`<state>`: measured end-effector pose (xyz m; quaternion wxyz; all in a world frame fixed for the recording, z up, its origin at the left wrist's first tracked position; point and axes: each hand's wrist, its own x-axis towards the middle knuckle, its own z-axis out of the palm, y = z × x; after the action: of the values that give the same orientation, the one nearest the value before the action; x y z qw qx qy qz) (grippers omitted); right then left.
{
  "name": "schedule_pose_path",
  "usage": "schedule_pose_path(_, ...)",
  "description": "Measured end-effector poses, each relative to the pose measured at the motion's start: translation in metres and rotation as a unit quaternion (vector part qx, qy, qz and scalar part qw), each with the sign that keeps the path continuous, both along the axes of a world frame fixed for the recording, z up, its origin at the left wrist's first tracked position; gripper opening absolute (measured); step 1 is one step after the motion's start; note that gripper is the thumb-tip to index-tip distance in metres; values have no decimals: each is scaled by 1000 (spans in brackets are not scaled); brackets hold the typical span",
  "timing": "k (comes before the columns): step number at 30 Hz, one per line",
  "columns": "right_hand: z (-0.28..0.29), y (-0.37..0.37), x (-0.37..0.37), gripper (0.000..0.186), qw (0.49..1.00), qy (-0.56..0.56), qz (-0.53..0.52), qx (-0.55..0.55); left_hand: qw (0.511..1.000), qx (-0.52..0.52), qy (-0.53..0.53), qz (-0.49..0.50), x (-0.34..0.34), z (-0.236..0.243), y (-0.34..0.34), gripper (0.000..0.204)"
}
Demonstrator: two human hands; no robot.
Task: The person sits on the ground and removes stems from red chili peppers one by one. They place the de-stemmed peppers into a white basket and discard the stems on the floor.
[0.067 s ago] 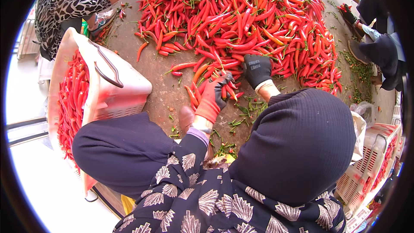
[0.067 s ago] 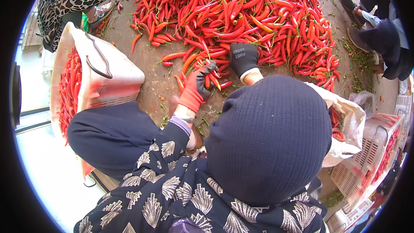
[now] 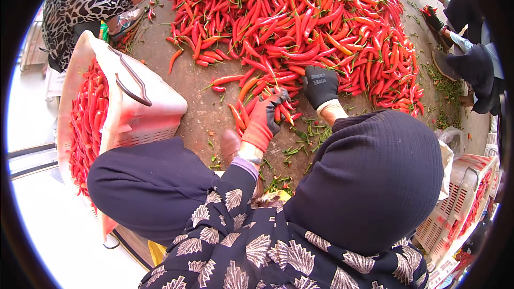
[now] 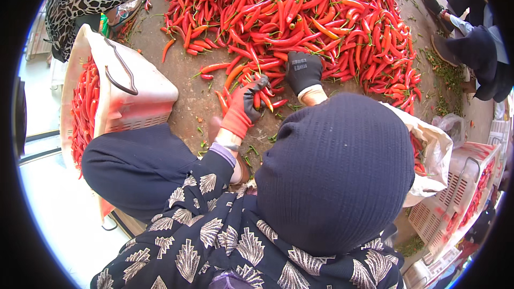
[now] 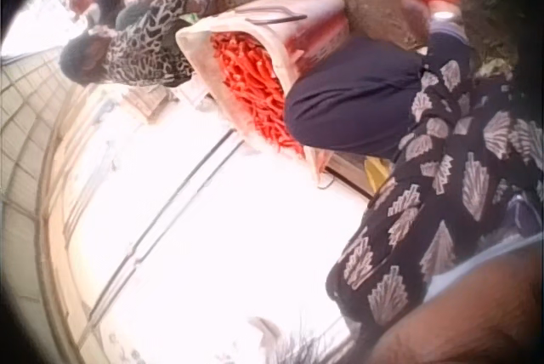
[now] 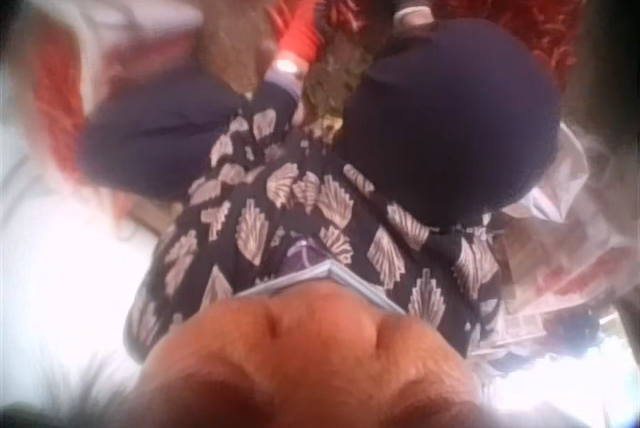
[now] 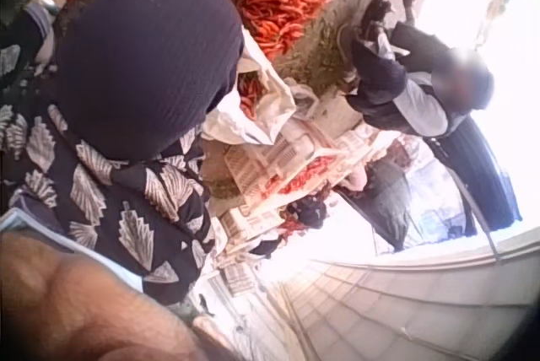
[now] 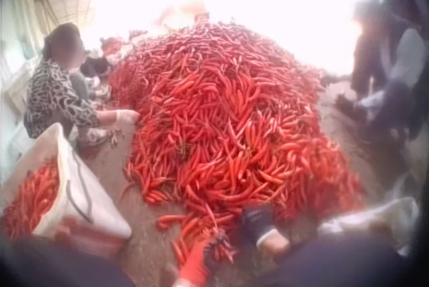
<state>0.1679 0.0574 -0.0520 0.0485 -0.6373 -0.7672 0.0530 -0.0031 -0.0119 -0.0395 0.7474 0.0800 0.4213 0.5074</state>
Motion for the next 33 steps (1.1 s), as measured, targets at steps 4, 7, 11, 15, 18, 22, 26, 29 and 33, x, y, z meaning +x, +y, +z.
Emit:
schedule_pose_path(4, 9, -32, 15, 25, 987, 90, -129, -33, 997, -24, -72, -26, 5, -16, -5, 12)
schedule_pose_path(7, 18, -60, 27, 20, 789, 468, -259, -301, 996, -57, -52, -44, 12, -28, -7, 14)
schedule_pose_path(11, 13, -98, 23, 19, 451, 693, -257, -500, 986, -5, 49, -157, 9, -31, -13, 15)
schedule_pose_path(15, 11, -98, 23, 17, 646, 547, -170, -504, 980, 28, 81, -179, 5, -26, -14, 15)
schedule_pose_path(18, 15, -86, 23, 20, 825, 503, -103, -237, 946, 26, 229, -226, 7, -20, -10, 20)
schedule_pose_path(22, 16, -80, 22, 22, 896, 417, 6, -153, 891, 38, 326, -315, 12, -7, -9, 28)
schedule_pose_path(26, -3, -83, 23, 16, 780, 571, -92, -239, 736, 143, 582, -315, 32, 15, -22, 44)
schedule_pose_path(29, -19, -83, 32, 22, 365, 752, -353, -420, 704, 186, 566, -386, 48, 27, -29, 46)
schedule_pose_path(33, -19, -91, 52, 24, 491, 683, -263, -472, 872, 134, 335, -331, 35, 17, -23, 31)
